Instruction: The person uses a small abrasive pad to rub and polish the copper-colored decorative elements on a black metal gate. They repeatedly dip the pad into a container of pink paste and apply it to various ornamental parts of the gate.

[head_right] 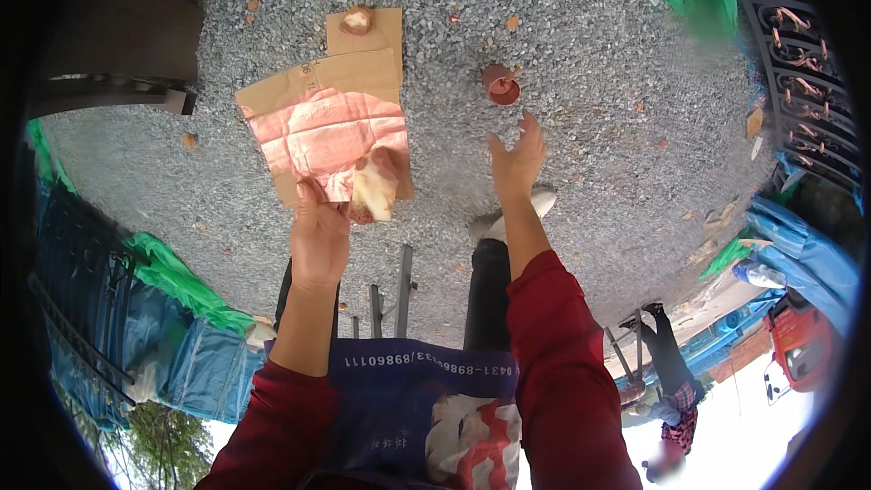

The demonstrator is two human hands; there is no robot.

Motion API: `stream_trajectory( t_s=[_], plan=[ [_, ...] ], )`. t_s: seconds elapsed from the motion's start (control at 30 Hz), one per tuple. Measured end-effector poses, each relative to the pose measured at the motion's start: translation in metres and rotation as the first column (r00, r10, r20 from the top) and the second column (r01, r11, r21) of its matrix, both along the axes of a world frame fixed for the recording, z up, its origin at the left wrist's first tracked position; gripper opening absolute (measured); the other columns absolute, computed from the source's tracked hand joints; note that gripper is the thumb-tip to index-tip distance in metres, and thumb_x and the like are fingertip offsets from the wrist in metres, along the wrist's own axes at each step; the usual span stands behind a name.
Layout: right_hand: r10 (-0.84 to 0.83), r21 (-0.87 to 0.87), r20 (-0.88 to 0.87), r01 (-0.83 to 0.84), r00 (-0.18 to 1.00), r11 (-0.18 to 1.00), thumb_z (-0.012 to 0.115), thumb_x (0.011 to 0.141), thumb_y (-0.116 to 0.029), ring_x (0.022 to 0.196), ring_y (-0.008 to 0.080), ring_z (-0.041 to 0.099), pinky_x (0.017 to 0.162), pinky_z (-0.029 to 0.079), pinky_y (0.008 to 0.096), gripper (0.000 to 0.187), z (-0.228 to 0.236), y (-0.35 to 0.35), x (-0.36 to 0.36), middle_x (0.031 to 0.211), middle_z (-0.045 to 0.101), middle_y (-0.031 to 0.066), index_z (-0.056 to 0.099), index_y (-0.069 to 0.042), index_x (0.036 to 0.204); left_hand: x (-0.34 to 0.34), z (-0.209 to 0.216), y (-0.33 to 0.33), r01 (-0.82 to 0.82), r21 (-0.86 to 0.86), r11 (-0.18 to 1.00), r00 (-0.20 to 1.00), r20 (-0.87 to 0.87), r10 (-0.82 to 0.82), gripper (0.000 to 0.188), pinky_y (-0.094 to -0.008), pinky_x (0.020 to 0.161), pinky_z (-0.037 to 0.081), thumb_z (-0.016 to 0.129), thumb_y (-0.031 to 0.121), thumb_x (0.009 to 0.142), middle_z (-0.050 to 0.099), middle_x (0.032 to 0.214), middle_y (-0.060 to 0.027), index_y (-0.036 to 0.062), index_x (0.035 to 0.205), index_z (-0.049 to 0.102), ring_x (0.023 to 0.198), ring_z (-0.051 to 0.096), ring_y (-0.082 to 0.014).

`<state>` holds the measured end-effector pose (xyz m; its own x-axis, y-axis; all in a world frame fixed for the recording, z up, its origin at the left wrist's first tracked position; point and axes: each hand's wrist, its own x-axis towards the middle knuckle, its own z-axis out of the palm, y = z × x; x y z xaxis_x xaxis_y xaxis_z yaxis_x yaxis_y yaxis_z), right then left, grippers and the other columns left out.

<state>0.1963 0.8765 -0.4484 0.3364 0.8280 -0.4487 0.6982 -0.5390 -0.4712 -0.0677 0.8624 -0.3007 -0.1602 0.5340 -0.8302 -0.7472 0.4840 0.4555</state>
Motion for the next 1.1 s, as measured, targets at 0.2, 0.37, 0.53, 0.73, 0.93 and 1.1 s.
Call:
stream_trajectory(
  t_s=[0.2, 0.37, 0.53, 0.73, 0.93, 1.1],
  plan=[
    [0.001, 0.164, -0.042, 0.006, 0.999, 0.986, 0.081, 0.064, -0.015, 0.108, 0.0297, 0.046, 0.096, 0.033, 0.0412, 0.081, -0.071, 0.012, -0.003, 0.121, 0.052, 0.0109, 0.039, -0.009, 0.132, -0.003, -0.011, 0.005, 0.021, -0.035, 0.999, 0.999, -0.024, -0.022, 0.046, -0.0409, 0.107, 0.029, 0.039, 0.040, 0.099, 0.040, 0.140, 0.0012, 0.0144, 0.137, 0.035, 0.128, 0.038, -0.0176],
    [0.037, 0.209, -0.170, 0.000, 0.985, 0.978, 0.083, 0.061, -0.011, 0.111, 0.0308, 0.045, 0.097, 0.034, 0.0421, 0.080, -0.112, 0.017, 0.019, 0.122, 0.052, 0.0092, 0.042, -0.011, 0.130, -0.005, -0.017, 0.001, 0.039, -0.054, 0.998, 0.999, 0.020, -0.038, 0.044, -0.0425, 0.107, 0.029, 0.038, 0.040, 0.099, 0.040, 0.141, -0.0013, 0.0143, 0.135, 0.038, 0.130, 0.037, -0.0193],
    [0.022, 0.288, -0.283, 0.063, 0.959, 0.956, 0.083, 0.062, -0.010, 0.109, 0.0296, 0.047, 0.096, 0.036, 0.0414, 0.070, -0.127, 0.019, 0.018, 0.113, 0.055, 0.0079, 0.048, -0.011, 0.123, -0.005, -0.021, -0.002, 0.036, -0.034, 0.999, 0.998, 0.046, -0.035, 0.042, -0.0428, 0.107, 0.030, 0.037, 0.039, 0.100, 0.040, 0.140, -0.0025, 0.0143, 0.133, 0.041, 0.131, 0.036, -0.0209],
    [0.000, 0.272, -0.287, 0.081, 0.958, 0.959, 0.082, 0.063, -0.010, 0.105, 0.0269, 0.049, 0.094, 0.038, 0.0379, 0.061, -0.091, 0.035, 0.011, 0.111, 0.055, 0.0083, 0.054, -0.011, 0.117, 0.005, -0.017, 0.010, 0.068, -0.087, 0.994, 0.996, -0.043, -0.072, 0.030, -0.0329, 0.088, 0.036, 0.049, 0.043, 0.095, 0.052, 0.111, 0.0104, 0.0200, 0.114, 0.051, 0.105, 0.048, -0.0088],
    [0.135, 0.326, -0.109, -0.093, 0.985, 0.941, 0.080, 0.064, -0.013, 0.108, 0.0276, 0.046, 0.096, 0.035, 0.0403, 0.062, 0.024, 0.073, 0.004, 0.111, 0.057, 0.0072, 0.052, -0.012, 0.120, 0.015, -0.016, 0.018, 0.059, -0.059, 0.996, 0.994, -0.090, -0.064, 0.025, -0.0330, 0.089, 0.038, 0.048, 0.038, 0.097, 0.054, 0.105, 0.0092, 0.0182, 0.109, 0.055, 0.101, 0.050, -0.0086],
    [0.411, 0.423, 0.040, -0.389, 0.911, 0.819, 0.081, 0.059, -0.014, 0.108, 0.0261, 0.046, 0.096, 0.031, 0.0398, 0.064, 0.116, 0.114, 0.008, 0.113, 0.057, 0.0050, 0.053, -0.010, 0.117, 0.034, -0.011, 0.022, 0.095, -0.030, 0.995, 0.992, -0.079, -0.097, 0.035, -0.0336, 0.086, 0.046, 0.048, 0.037, 0.097, 0.061, 0.110, -0.0021, 0.0074, 0.115, 0.056, 0.097, 0.057, -0.0127]
  ],
)
